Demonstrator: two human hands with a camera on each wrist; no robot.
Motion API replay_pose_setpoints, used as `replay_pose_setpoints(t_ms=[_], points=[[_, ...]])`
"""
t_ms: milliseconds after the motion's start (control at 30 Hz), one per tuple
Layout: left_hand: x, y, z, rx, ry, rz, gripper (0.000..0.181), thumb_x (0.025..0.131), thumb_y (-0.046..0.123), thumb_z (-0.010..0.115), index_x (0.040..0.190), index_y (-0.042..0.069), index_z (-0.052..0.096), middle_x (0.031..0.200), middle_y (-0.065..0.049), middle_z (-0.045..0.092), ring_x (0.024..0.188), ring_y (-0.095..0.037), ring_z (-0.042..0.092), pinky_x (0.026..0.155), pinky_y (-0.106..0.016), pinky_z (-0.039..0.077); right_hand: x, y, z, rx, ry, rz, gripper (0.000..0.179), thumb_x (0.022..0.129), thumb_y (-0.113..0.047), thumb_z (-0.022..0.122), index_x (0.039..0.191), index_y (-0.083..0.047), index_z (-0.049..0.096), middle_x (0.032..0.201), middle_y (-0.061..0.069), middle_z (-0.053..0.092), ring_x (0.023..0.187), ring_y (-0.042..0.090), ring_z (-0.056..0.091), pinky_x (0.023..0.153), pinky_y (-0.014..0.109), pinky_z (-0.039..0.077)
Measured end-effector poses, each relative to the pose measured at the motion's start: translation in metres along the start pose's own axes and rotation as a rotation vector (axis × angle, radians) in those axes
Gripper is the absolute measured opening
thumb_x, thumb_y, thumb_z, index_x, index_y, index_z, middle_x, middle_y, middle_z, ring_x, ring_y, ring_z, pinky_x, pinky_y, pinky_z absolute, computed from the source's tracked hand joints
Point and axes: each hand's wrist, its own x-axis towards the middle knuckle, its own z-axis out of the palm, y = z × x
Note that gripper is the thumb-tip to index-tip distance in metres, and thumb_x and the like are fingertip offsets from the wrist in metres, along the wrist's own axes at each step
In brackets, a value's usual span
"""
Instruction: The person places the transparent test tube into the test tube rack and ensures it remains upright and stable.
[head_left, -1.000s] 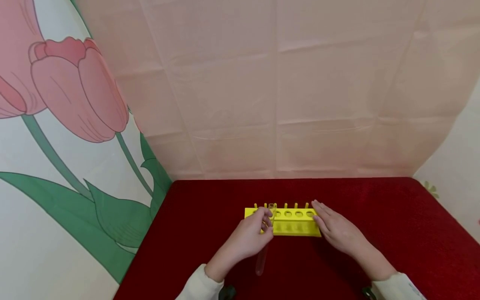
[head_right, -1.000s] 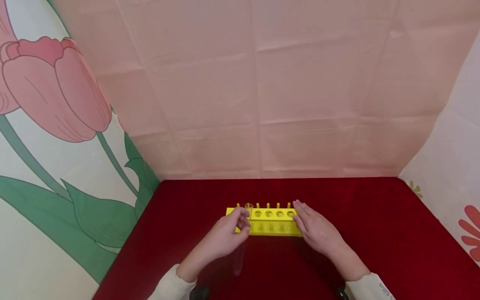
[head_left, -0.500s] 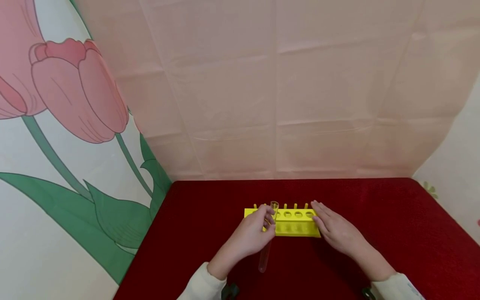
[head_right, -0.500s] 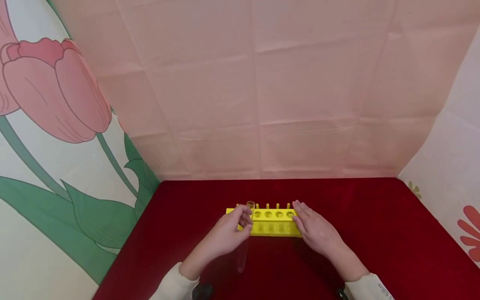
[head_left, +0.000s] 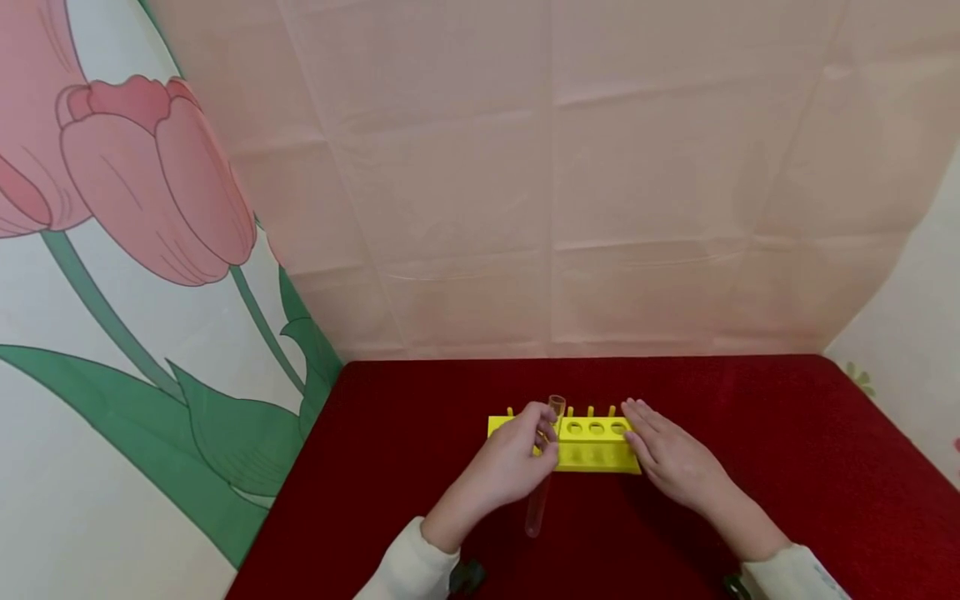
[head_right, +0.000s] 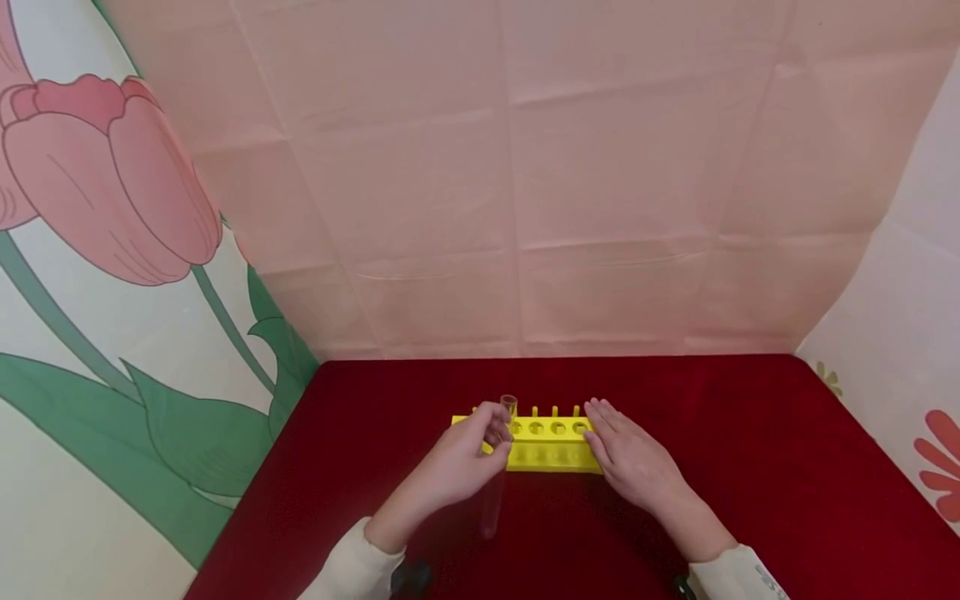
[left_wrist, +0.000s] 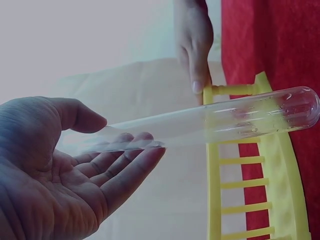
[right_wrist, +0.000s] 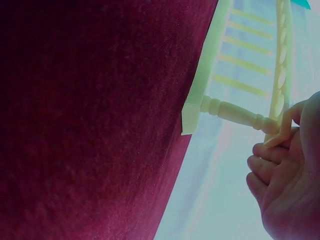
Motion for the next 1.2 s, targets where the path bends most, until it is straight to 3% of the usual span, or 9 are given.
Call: replay_pose_setpoints(t_ms=[267, 667, 1200], points=[[0.005, 0.004, -0.002, -0.013, -0.002, 0.032, 0.033, 0.096, 0.015, 0.063, 0.128, 0.01, 0.054, 0.104, 0.006, 0.061, 0.096, -0.005, 0.061, 0.074, -0.02, 0.052, 0.0, -0.001, -0.002, 0.002, -0.016, 0.011, 0.056, 0.108, -0.035, 0.045, 0.152, 0.0, 0.041, 0.156, 0.019, 0.042, 0.145, 0.038, 0.038, 0.114, 0.058, 0.035], [0.01, 0.009, -0.004, -0.061, 0.013, 0.016, 0.03, 0.099, 0.02, 0.063, 0.127, 0.015, 0.054, 0.109, 0.008, 0.061, 0.097, -0.005, 0.059, 0.076, -0.02, 0.053, 0.0, 0.001, 0.0, 0.011, -0.022, 0.012, 0.057, 0.108, -0.036, 0.044, 0.151, 0.001, 0.042, 0.156, 0.019, 0.043, 0.145, 0.038, 0.038, 0.114, 0.057, 0.035], [0.014, 0.016, -0.004, -0.082, 0.014, 0.046, 0.029, 0.099, 0.018, 0.063, 0.126, 0.019, 0.053, 0.107, 0.01, 0.061, 0.097, -0.004, 0.058, 0.076, -0.02, 0.052, -0.001, 0.0, 0.0, 0.022, 0.025, 0.0, 0.053, 0.109, -0.032, 0.042, 0.15, 0.002, 0.044, 0.154, 0.02, 0.045, 0.143, 0.04, 0.04, 0.113, 0.058, 0.036]])
